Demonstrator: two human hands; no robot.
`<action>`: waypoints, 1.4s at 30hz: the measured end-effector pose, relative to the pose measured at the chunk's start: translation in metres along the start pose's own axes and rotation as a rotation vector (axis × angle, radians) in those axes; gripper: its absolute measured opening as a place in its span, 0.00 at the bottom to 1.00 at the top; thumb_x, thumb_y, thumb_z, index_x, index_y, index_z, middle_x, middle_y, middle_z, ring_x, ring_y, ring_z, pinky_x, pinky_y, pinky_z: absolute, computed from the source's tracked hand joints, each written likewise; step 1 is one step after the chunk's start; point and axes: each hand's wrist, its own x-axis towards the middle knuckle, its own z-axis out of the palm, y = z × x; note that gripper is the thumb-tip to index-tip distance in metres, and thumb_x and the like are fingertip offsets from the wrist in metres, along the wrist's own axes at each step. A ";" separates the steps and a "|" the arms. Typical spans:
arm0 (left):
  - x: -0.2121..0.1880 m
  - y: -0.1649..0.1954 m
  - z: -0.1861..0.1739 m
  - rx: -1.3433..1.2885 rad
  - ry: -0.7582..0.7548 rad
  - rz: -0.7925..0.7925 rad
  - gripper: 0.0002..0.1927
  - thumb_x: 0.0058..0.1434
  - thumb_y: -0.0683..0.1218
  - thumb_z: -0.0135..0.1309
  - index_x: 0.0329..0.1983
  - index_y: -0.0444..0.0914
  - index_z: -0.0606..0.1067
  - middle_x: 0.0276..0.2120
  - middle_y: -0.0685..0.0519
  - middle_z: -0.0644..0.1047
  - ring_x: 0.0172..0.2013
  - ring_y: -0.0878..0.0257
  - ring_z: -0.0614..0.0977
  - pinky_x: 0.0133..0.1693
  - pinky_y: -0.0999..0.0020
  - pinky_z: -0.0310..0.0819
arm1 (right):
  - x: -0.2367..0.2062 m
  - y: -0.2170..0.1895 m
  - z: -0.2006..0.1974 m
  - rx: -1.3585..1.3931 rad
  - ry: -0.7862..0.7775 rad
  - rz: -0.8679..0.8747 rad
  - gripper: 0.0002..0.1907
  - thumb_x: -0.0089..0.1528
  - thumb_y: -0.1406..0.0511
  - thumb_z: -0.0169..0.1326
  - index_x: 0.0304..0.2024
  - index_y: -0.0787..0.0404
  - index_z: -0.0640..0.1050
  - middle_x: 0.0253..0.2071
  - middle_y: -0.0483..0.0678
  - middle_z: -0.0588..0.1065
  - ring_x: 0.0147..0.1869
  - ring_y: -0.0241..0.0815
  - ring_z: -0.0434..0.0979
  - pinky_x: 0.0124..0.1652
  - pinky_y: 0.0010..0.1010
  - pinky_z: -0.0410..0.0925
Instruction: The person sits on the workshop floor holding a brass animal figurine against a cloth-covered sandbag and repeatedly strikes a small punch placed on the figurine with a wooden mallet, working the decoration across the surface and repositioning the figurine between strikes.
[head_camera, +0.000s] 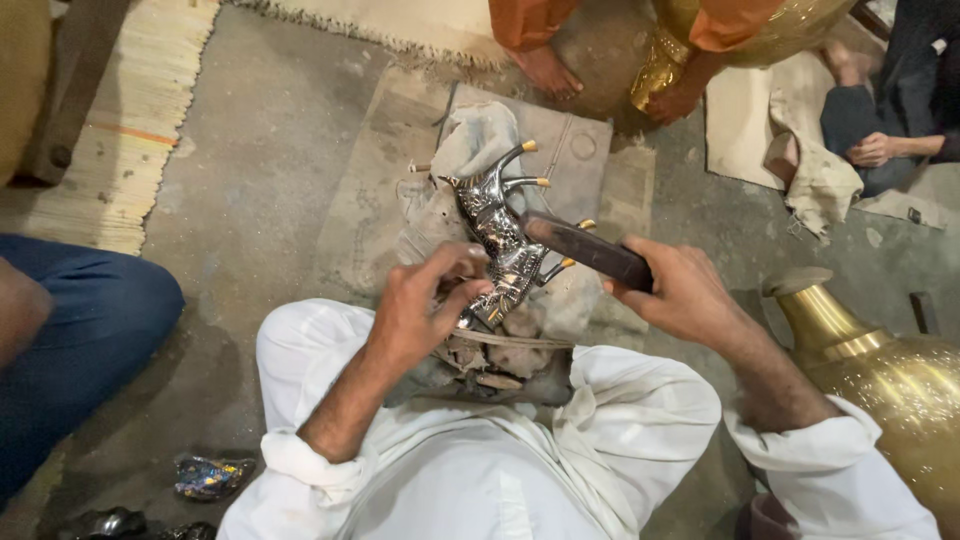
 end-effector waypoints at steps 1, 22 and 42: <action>0.009 -0.001 -0.004 0.003 -0.093 0.087 0.17 0.61 0.44 0.64 0.52 0.39 0.75 0.35 0.47 0.84 0.36 0.54 0.89 0.36 0.63 0.81 | -0.002 0.001 0.004 0.061 -0.009 0.019 0.14 0.56 0.59 0.65 0.37 0.58 0.76 0.24 0.56 0.74 0.29 0.60 0.74 0.31 0.46 0.65; 0.026 -0.013 0.001 0.168 -0.451 0.351 0.25 0.53 0.33 0.57 0.54 0.43 0.74 0.31 0.48 0.84 0.30 0.50 0.86 0.30 0.58 0.79 | -0.045 -0.014 0.027 -0.140 0.534 -0.202 0.21 0.53 0.72 0.61 0.50 0.59 0.77 0.39 0.52 0.75 0.44 0.55 0.75 0.44 0.45 0.68; 0.029 -0.011 0.003 0.172 -0.498 0.343 0.27 0.52 0.33 0.58 0.56 0.46 0.75 0.33 0.52 0.84 0.33 0.54 0.88 0.31 0.61 0.81 | -0.048 -0.005 0.037 0.481 0.612 0.132 0.14 0.62 0.68 0.63 0.48 0.59 0.74 0.38 0.48 0.78 0.41 0.53 0.79 0.44 0.42 0.72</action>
